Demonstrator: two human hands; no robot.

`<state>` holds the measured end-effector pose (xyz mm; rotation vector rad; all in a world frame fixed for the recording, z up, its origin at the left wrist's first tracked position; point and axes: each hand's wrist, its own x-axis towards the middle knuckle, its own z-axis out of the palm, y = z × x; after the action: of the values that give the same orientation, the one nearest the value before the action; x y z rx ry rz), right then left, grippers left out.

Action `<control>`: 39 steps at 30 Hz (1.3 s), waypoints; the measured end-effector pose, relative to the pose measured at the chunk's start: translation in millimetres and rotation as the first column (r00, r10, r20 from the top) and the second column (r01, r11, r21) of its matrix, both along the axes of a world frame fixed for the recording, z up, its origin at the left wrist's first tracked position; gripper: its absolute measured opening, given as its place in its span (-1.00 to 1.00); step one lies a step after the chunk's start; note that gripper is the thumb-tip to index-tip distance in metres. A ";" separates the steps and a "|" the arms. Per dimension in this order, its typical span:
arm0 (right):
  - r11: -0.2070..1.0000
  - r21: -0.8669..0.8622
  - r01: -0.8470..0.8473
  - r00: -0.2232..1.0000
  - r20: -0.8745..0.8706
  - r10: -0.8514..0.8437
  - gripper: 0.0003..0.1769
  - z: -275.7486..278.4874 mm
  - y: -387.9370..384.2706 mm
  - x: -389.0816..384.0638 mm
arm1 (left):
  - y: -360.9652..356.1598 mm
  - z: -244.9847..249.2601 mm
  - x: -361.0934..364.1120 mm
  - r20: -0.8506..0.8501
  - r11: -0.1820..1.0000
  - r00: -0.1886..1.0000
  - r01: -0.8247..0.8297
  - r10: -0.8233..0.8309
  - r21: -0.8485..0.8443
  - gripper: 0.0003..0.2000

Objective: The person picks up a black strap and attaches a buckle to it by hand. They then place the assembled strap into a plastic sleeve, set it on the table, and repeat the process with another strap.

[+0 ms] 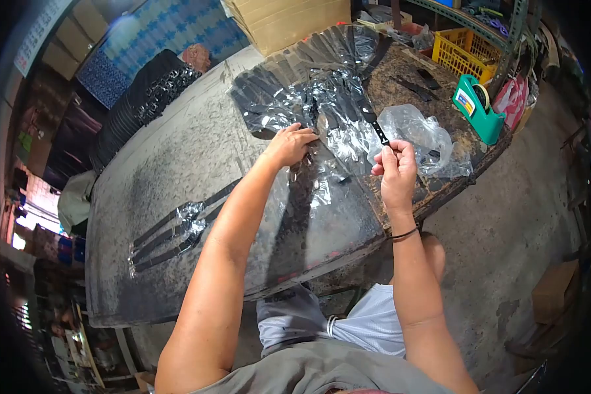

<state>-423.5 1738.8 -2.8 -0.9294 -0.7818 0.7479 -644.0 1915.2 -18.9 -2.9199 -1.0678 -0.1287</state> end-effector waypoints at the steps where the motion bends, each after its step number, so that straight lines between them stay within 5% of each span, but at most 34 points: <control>1: 1.000 -0.005 0.006 1.000 -0.001 -0.006 -0.90 0.4 -0.8 1.8 | 0.5 6.2 0.0 0.057 0.999 0.998 0.033 -0.035 0.036 -0.67; 4: 1.000 0.013 0.017 0.999 -0.050 -0.016 -0.85 0.1 -1.6 5.9 | 0.9 31.5 3.5 0.357 0.999 0.934 -0.029 0.021 0.016 -0.82; 6: 1.000 -0.006 0.021 0.998 -0.054 -0.022 -0.78 8.4 -8.2 6.3 | -14.6 47.5 1.9 0.638 0.974 0.738 -0.129 0.221 -0.187 -0.87; 9: 1.000 -0.006 0.024 0.999 -0.024 -0.025 -0.65 14.2 -10.2 3.9 | -92.0 103.4 -13.8 0.855 0.949 0.431 -0.009 0.287 -0.314 -0.80; 11: 0.999 -0.043 -0.030 0.998 0.051 0.033 -0.72 -1.4 -6.1 3.8 | -138.9 110.7 -27.8 0.840 0.835 0.244 0.155 0.485 -0.527 -0.79; 15: 0.988 -0.004 -0.155 0.979 0.136 0.154 -0.75 -4.6 -25.0 -29.5 | -206.5 87.9 -49.3 0.857 0.816 0.073 0.273 0.511 -0.510 -0.75; 17: 0.952 -0.051 -0.303 0.883 0.360 0.300 -0.73 10.8 -55.9 -64.9 | -227.3 77.3 -49.0 0.878 0.853 -0.021 0.249 0.478 -0.458 -0.76; 19: 0.907 -0.043 -0.419 0.799 0.458 0.390 -0.71 17.6 -87.3 -99.9 | -248.2 77.8 -47.1 0.781 0.762 -0.117 0.349 0.613 -0.545 -0.76; 21: 0.930 0.079 -0.360 0.771 0.586 0.249 -0.70 17.5 -106.7 -134.1 | -257.2 70.7 -42.0 0.754 0.781 -0.252 0.370 0.606 -0.504 -0.74; 23: 0.863 -0.036 -0.505 0.838 0.220 0.499 -0.75 -1.5 -116.0 -154.3 | -263.4 61.7 -38.3 0.760 0.778 -0.258 0.417 0.596 -0.469 -0.73; 25: 0.867 -0.021 -0.499 0.849 0.190 0.493 -0.81 -0.5 -125.5 -159.6 | -271.7 61.4 -35.0 0.894 0.913 -0.212 0.207 0.394 -0.353 -0.71; 27: 0.798 -0.113 -0.592 0.803 0.005 0.596 -0.82 14.6 -138.9 -159.7 | -284.4 71.2 -46.7 0.784 0.775 -0.170 0.377 0.597 -0.508 -0.66; 29: 0.817 -0.136 -0.560 0.816 0.080 0.572 -0.81 8.8 -141.3 -157.8 | -280.8 84.8 -53.4 0.782 0.789 -0.305 0.504 0.544 -0.352 -0.58; 39: 0.868 -0.178 -0.463 0.839 0.227 0.494 -0.79 13.7 -152.1 -162.1 | -280.2 72.9 -59.8 0.795 0.771 -0.225 0.488 0.564 -0.408 -0.79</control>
<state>-585.6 1586.7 10.9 -0.9599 -1.2485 1.1314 -703.8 1635.0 54.1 -2.4093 -1.2748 -3.4099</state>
